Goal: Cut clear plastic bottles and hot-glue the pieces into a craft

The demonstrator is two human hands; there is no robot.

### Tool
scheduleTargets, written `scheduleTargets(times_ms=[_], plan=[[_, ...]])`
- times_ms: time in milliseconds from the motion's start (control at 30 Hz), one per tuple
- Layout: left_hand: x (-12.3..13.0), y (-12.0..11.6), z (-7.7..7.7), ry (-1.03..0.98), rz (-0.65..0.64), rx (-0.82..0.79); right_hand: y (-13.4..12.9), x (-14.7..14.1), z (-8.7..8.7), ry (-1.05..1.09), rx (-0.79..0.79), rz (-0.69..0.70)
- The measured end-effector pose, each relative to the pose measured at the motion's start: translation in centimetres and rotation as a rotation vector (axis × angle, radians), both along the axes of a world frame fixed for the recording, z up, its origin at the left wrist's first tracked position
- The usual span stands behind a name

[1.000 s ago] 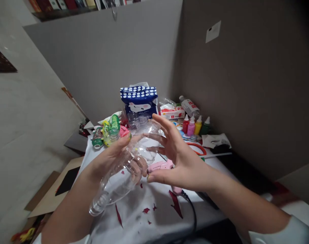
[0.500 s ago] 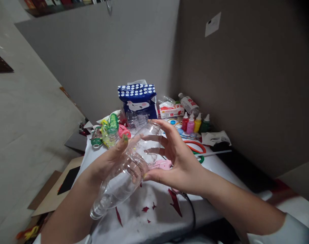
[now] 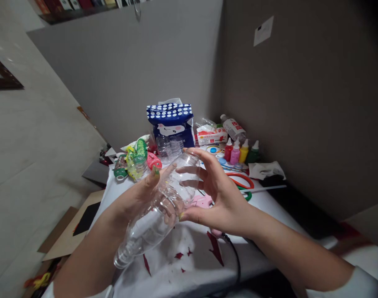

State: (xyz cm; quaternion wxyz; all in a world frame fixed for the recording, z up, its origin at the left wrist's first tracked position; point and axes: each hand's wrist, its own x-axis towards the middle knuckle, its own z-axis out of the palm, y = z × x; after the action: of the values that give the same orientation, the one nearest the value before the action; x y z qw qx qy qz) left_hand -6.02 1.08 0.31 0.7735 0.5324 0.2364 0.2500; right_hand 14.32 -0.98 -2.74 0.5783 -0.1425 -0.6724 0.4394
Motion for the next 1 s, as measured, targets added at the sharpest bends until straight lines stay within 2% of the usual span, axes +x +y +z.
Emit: scheduleTargets(times_ms=[133, 267, 433, 867, 1000], plan=[[0.3, -0.2, 0.3, 0.013, 0.073, 0.027, 0.0, -0.1, -0.2, -0.001, -0.006, -0.006], [0.7, -0.4, 0.8, 0.053, 0.061, 0.07, 0.2, -0.1, -0.4, -0.009, 0.003, -0.014], [1.6, -0.8, 1.5, 0.016, 0.116, 0.081, 0.3, 0.0, -0.4, -0.024, 0.009, 0.001], [2.3, -1.2, 1.9, -0.04, 0.112, 0.089, 0.3, -0.1, -0.5, -0.006, 0.032, 0.021], [1.9, -0.9, 1.5, -0.071, 0.072, 0.026, 0.1, -0.4, -0.5, 0.043, 0.004, 0.068]])
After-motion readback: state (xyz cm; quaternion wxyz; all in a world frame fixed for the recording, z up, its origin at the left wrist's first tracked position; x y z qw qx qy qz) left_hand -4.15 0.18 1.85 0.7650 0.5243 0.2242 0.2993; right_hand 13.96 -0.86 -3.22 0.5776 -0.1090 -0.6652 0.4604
